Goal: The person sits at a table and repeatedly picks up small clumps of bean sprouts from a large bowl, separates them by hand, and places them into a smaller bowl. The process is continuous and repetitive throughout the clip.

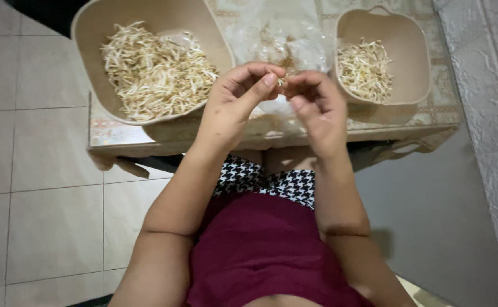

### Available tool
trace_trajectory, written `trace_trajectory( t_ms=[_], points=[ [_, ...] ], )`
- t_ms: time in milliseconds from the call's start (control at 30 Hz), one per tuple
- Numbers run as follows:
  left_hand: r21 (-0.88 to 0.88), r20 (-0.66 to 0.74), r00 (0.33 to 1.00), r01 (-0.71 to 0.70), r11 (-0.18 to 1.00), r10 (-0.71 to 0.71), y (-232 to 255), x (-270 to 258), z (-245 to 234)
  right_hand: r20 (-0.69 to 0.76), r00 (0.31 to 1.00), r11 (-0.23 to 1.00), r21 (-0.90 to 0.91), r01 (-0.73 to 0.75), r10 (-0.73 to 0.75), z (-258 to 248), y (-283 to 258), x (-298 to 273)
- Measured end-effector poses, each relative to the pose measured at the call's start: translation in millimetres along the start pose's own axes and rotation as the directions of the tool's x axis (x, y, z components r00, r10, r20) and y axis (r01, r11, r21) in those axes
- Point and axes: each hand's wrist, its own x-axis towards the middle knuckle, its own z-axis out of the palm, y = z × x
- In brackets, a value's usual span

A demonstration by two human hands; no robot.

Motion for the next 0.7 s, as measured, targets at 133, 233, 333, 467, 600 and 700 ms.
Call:
trace_trajectory(
  t_ms=[133, 233, 333, 467, 600, 700],
  points=[
    [-0.126, -0.011, 0.998, 0.056, 0.99, -0.058, -19, 3, 6, -0.031, 0.999, 1.0, 0.025, 0.018, -0.017, 4, 11, -10],
    [-0.243, 0.014, 0.995, 0.099, 0.965, -0.098, -30, 6, 6, -0.084, 0.995, 0.997, 0.061, -0.041, 0.046, -1, 21, -10],
    [-0.287, -0.015, 0.987, 0.148, 0.947, -0.158, -34, 1, 1, -0.072, 0.984, 0.964, 0.225, -0.143, 0.163, -10, 29, -9],
    [-0.347, -0.051, 0.976, 0.182, 0.92, -0.212, -37, 1, -2, 0.067, 0.946, 0.699, 0.657, -0.281, 0.317, -18, 33, -8],
    [-0.378, -0.066, 0.968, 0.2, 0.904, -0.242, -36, -3, 0, 0.186, 0.921, 0.48, 0.808, -0.342, 0.342, -18, 32, -8],
    [-0.389, -0.038, 0.967, 0.217, 0.895, -0.251, -35, -5, 1, 0.204, 0.916, 0.473, 0.805, -0.357, 0.345, -16, 29, -10]
  ],
)
